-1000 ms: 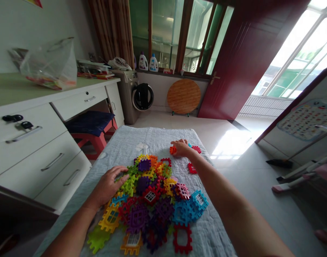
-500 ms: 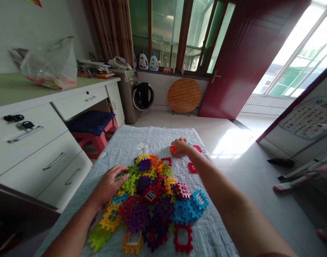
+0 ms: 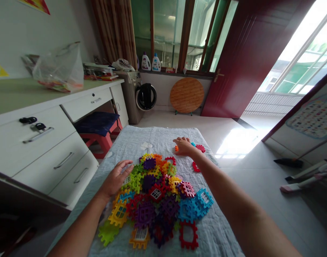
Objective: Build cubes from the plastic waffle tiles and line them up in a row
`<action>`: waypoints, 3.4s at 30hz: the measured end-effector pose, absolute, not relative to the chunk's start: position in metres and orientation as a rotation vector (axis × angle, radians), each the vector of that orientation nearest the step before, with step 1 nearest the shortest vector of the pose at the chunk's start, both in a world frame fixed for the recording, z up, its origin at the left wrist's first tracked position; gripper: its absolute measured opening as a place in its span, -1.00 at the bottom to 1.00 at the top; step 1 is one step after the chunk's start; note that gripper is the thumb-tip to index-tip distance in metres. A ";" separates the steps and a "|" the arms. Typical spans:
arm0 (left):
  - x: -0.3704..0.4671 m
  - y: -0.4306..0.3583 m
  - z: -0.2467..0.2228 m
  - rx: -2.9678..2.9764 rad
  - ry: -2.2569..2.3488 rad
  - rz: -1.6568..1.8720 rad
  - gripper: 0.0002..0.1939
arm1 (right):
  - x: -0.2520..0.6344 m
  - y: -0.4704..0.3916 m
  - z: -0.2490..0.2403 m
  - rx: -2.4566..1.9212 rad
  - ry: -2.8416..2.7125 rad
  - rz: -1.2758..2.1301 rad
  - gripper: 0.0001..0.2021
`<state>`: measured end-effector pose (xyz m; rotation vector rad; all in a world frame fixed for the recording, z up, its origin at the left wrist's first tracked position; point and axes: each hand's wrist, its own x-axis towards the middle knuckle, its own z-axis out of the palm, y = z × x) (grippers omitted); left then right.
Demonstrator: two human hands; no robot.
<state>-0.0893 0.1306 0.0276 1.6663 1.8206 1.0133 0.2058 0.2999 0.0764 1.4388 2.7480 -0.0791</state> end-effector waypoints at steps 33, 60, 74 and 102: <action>-0.068 0.140 0.032 1.651 1.634 0.972 -0.48 | 0.144 0.132 0.093 0.890 3.226 -0.715 -0.76; -0.097 0.133 0.039 1.201 1.295 1.140 -0.49 | 0.192 0.191 0.080 1.165 3.069 -0.914 -0.54; -0.097 0.136 0.032 1.181 1.348 1.197 -0.49 | 0.235 0.225 0.065 1.613 2.715 -0.305 -0.57; -0.095 0.143 0.012 1.380 1.468 1.072 -0.50 | 0.258 0.244 0.045 2.011 2.712 -1.348 -0.78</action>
